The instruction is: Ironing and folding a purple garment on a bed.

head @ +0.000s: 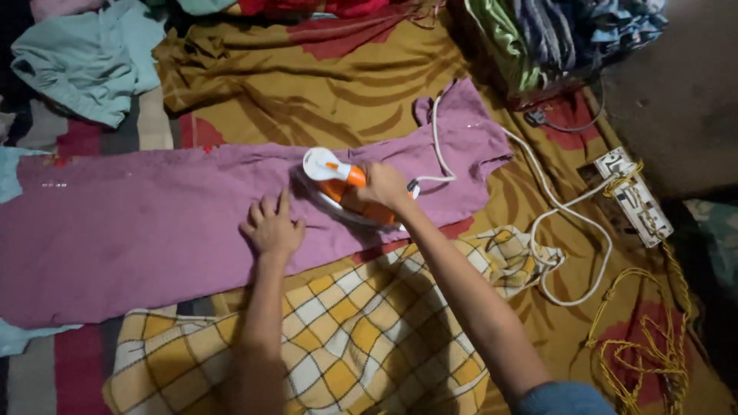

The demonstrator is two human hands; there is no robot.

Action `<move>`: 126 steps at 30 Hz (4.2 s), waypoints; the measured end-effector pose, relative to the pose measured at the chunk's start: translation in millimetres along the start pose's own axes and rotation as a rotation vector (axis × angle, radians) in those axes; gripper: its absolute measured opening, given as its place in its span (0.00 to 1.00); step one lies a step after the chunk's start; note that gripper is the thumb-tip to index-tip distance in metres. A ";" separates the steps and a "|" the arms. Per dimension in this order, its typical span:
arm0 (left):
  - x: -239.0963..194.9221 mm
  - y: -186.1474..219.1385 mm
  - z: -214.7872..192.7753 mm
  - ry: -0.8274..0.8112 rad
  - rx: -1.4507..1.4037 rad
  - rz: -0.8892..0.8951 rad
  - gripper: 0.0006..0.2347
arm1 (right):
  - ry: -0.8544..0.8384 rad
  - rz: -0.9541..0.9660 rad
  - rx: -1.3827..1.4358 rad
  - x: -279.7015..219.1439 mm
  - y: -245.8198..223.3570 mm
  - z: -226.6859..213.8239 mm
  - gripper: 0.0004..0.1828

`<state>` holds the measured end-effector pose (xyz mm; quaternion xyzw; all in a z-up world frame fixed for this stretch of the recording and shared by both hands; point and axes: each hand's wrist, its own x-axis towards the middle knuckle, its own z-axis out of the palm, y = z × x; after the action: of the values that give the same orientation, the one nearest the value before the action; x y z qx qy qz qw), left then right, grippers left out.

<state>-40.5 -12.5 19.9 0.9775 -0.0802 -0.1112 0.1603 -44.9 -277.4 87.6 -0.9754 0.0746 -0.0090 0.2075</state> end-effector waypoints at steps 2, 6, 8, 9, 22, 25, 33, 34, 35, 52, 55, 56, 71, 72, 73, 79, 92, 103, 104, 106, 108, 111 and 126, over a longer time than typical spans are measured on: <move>-0.6 -3.5 -20.3 -0.120 0.006 0.022 0.39 | -0.062 -0.071 -0.001 -12.7 7.3 8.3 0.20; -4.9 -10.8 -20.5 -0.281 0.007 0.021 0.52 | -0.103 -0.100 -0.023 -23.4 -7.2 -5.6 0.19; -3.2 -17.6 -12.7 -0.301 -0.035 0.046 0.64 | -0.093 -0.107 -0.013 -19.6 -16.1 -15.8 0.18; -1.8 -21.6 -10.7 -0.300 -0.035 0.041 0.64 | -0.095 -0.112 -0.011 -16.3 -19.1 -15.8 0.18; 0.5 -30.0 -17.6 -0.346 -0.076 0.039 0.72 | -0.005 -0.030 0.035 -25.7 -30.3 4.7 0.19; -3.6 -31.3 -19.3 -0.357 -0.061 0.057 0.73 | -0.062 -0.066 -0.015 -37.0 -29.8 2.0 0.18; -0.2 -20.3 -28.5 -0.425 -0.005 0.055 0.75 | 0.024 -0.097 -0.070 -11.5 -31.5 7.3 0.19; -3.5 -19.9 -27.0 -0.414 -0.013 0.053 0.75 | 0.026 -0.053 -0.075 -8.8 -33.0 10.3 0.19; -5.7 -19.7 -26.6 -0.398 -0.016 0.053 0.74 | 0.033 -0.009 -0.077 -5.3 -34.9 13.2 0.19; -4.1 -18.0 -27.0 -0.347 -0.017 0.066 0.75 | -0.023 0.062 -0.097 -33.5 -40.0 8.7 0.19; -2.8 -23.0 -21.0 -0.351 -0.003 0.053 0.75 | -0.033 0.122 -0.116 -11.1 -43.0 17.2 0.19; -3.4 -25.3 -18.7 -0.347 0.003 0.056 0.75 | -0.030 0.150 -0.114 -5.2 -46.1 18.9 0.20; -4.3 -27.0 -13.8 -0.320 -0.017 0.088 0.75 | -0.058 0.037 0.000 -64.3 -39.8 11.8 0.20; -4.9 -27.3 -12.3 -0.324 -0.019 0.095 0.75 | -0.057 0.043 -0.004 -70.8 -39.7 11.0 0.20; -5.3 -29.9 -12.1 -0.316 -0.012 0.096 0.75 | -0.042 0.056 -0.020 -77.8 -41.7 11.8 0.20; -5.0 -26.9 -17.3 -0.308 -0.008 0.093 0.76 | 0.011 0.121 -0.068 -89.1 -60.6 3.3 0.18; -6.4 -26.5 -19.0 -0.348 0.036 0.086 0.74 | 0.054 0.019 -0.068 9.0 -48.8 16.9 0.20; -5.4 -26.9 -15.5 -0.324 0.001 0.072 0.74 | -0.045 -0.012 -0.054 -87.6 -30.8 -22.1 0.19; -7.1 -28.7 -14.5 -0.325 0.010 0.065 0.74 | -0.044 -0.010 -0.046 -100.4 -33.9 -27.6 0.19; -8.2 -24.0 -16.7 -0.330 0.014 0.068 0.75 | -0.034 0.002 -0.065 -104.6 -28.8 -26.5 0.19; -7.1 -22.6 -21.4 -0.326 0.018 0.060 0.75 | -0.023 0.000 -0.081 -96.0 -23.4 -24.0 0.19; -8.4 -22.0 -23.3 -0.323 0.000 0.060 0.75 | -0.010 -0.029 -0.136 -70.0 -11.2 -20.4 0.18; -7.5 -22.7 -26.5 -0.324 -0.036 0.047 0.74 | 0.028 -0.281 -0.172 15.7 45.6 -16.1 0.22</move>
<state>-38.6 18.0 38.3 0.9416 -0.1260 -0.2650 0.1651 -36.6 -327.3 83.7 -0.9901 -0.0590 -0.0453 0.1188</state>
